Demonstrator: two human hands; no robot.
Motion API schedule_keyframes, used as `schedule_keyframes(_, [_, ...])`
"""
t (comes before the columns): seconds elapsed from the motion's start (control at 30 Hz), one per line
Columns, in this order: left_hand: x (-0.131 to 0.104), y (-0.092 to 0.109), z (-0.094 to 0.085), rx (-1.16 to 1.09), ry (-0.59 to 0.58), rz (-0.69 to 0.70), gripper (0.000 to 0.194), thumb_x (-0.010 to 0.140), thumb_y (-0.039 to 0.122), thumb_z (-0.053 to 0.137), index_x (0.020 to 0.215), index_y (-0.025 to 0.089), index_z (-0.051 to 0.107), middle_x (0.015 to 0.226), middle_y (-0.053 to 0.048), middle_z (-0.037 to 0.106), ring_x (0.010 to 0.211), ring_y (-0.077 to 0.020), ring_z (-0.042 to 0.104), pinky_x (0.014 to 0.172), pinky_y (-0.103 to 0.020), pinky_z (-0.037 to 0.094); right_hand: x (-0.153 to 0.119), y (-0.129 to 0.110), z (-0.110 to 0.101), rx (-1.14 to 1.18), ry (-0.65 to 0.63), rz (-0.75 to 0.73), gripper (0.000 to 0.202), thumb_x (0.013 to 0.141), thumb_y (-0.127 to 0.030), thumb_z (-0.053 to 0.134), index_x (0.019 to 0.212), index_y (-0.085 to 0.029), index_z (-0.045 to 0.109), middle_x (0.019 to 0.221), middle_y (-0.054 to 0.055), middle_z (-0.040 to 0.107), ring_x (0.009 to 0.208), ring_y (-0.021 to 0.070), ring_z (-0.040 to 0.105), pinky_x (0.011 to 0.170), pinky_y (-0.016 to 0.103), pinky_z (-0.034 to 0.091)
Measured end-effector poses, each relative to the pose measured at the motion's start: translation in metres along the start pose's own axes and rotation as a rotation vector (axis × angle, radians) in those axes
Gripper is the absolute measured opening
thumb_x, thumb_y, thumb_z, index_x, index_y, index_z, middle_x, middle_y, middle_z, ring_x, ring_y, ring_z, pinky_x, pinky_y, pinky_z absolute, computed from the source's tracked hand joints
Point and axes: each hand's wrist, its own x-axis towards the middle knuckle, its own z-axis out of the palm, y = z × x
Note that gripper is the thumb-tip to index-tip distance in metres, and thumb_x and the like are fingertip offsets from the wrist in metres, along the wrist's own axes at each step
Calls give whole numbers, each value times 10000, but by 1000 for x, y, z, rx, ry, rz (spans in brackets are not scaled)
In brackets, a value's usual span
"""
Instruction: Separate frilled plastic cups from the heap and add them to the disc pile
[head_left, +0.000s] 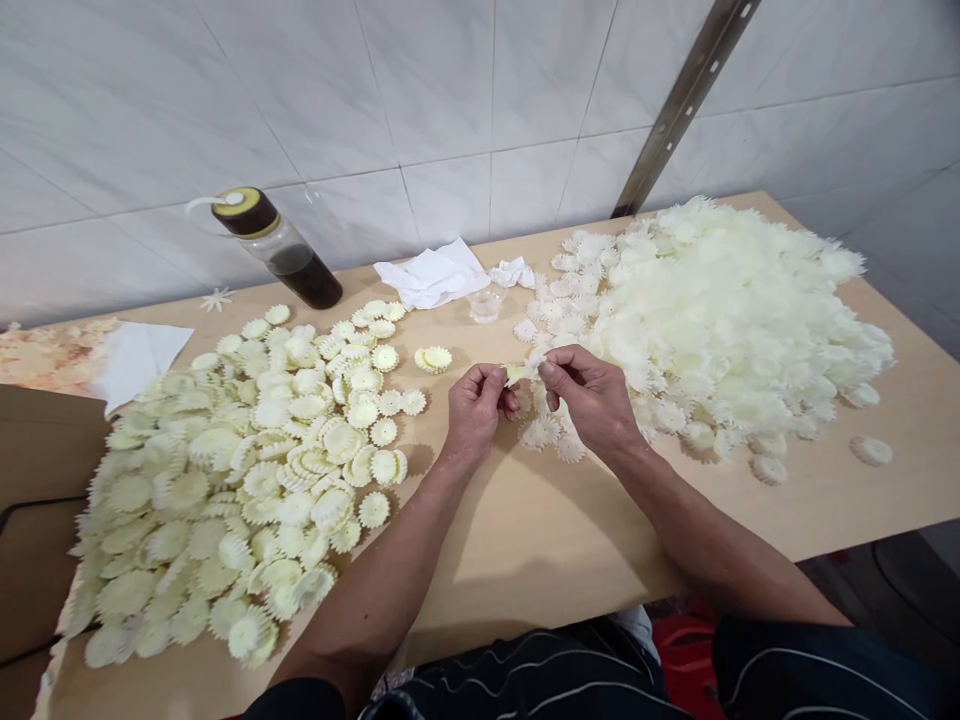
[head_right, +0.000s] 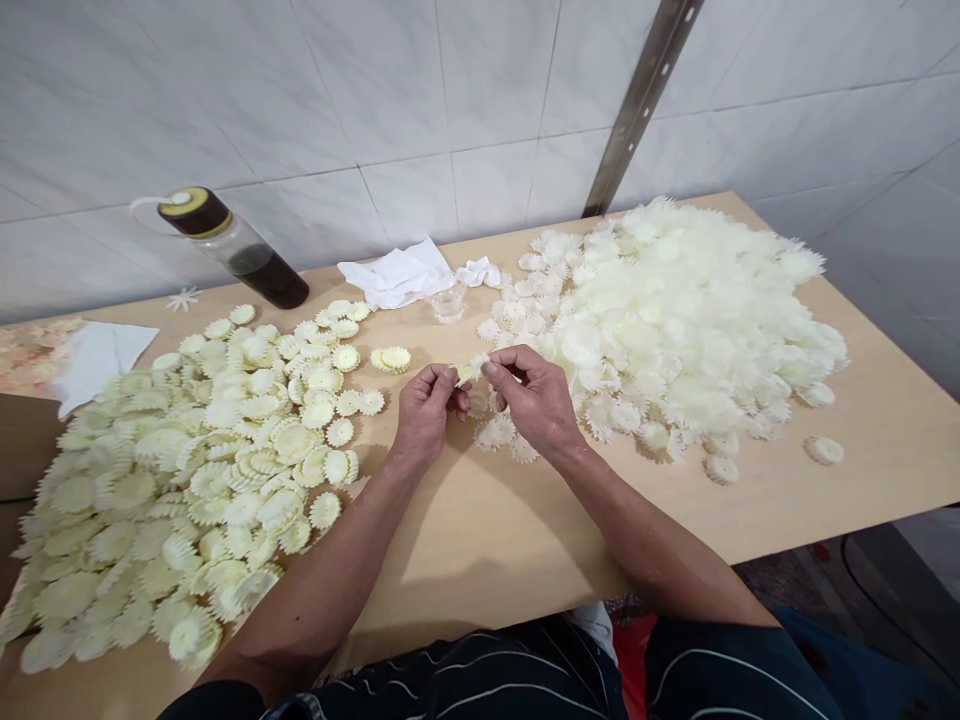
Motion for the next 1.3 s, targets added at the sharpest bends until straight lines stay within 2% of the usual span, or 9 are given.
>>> schedule_keyframes(0.2, [2,1,-1,-13,57,22,536,820,676,848,776,188,631,584,10,647,484,-106,561,491,-228,477,9,-13,-11,269,90,16,425,850,-646,835,895,-281,622,785,2,604,658,166,541,508,289,451])
schedule_keyframes(0.4, [0,0,-2,67,-16,1,504,844,661,834,828,180,684,581,5,660,482,-118,581,508,-247,503,9,-19,-17,246,-38,101,552,739,-752,874,851,-271,626,776,26,691,576,173,551,462,328,474])
schedule_keyframes(0.47, [0,0,-3,69,-5,9,498,840,652,841,820,178,691,582,2,659,496,-122,588,506,-245,502,7,-19,-20,148,-38,34,486,814,-718,838,878,-264,675,721,13,677,550,172,561,467,333,490])
schedule_keyframes(0.57, [1,1,-6,53,15,15,478,844,628,847,831,172,704,591,-3,664,498,-121,587,502,-243,500,7,-18,-30,-215,30,-137,289,948,-533,783,987,-247,773,756,23,722,588,176,622,551,347,544])
schedule_keyframes(0.7, [3,1,-8,33,41,23,463,842,605,855,850,164,714,603,-8,672,506,-119,586,505,-243,503,10,-17,-45,-668,6,-352,189,1004,-345,708,1107,-241,827,1077,85,814,727,194,704,688,378,590])
schedule_keyframes(0.8, [2,1,-7,46,54,31,478,840,621,849,839,165,709,592,-6,665,513,-120,586,504,-240,502,9,-19,-44,-766,-5,-405,191,1005,-332,690,1083,-229,830,1200,111,798,649,164,659,666,378,575])
schedule_keyframes(1.03, [-6,3,-1,182,37,103,482,878,641,811,838,169,723,591,2,658,505,-116,584,507,-240,513,0,-17,-15,-638,-85,-188,283,956,-488,766,1047,-221,791,956,66,808,609,157,640,609,318,530])
schedule_keyframes(1.2, [-10,0,1,246,30,151,461,900,631,792,844,176,739,597,9,660,500,-113,584,502,-233,512,2,-3,-6,-562,-55,-102,283,936,-501,771,911,-219,773,750,23,761,557,149,599,564,296,477])
schedule_keyframes(1.3, [-10,0,2,250,24,150,467,896,640,792,845,178,743,589,11,657,491,-112,581,503,-233,515,2,-1,-6,-552,-29,-107,270,940,-478,763,857,-220,771,730,23,760,599,164,627,588,300,479])
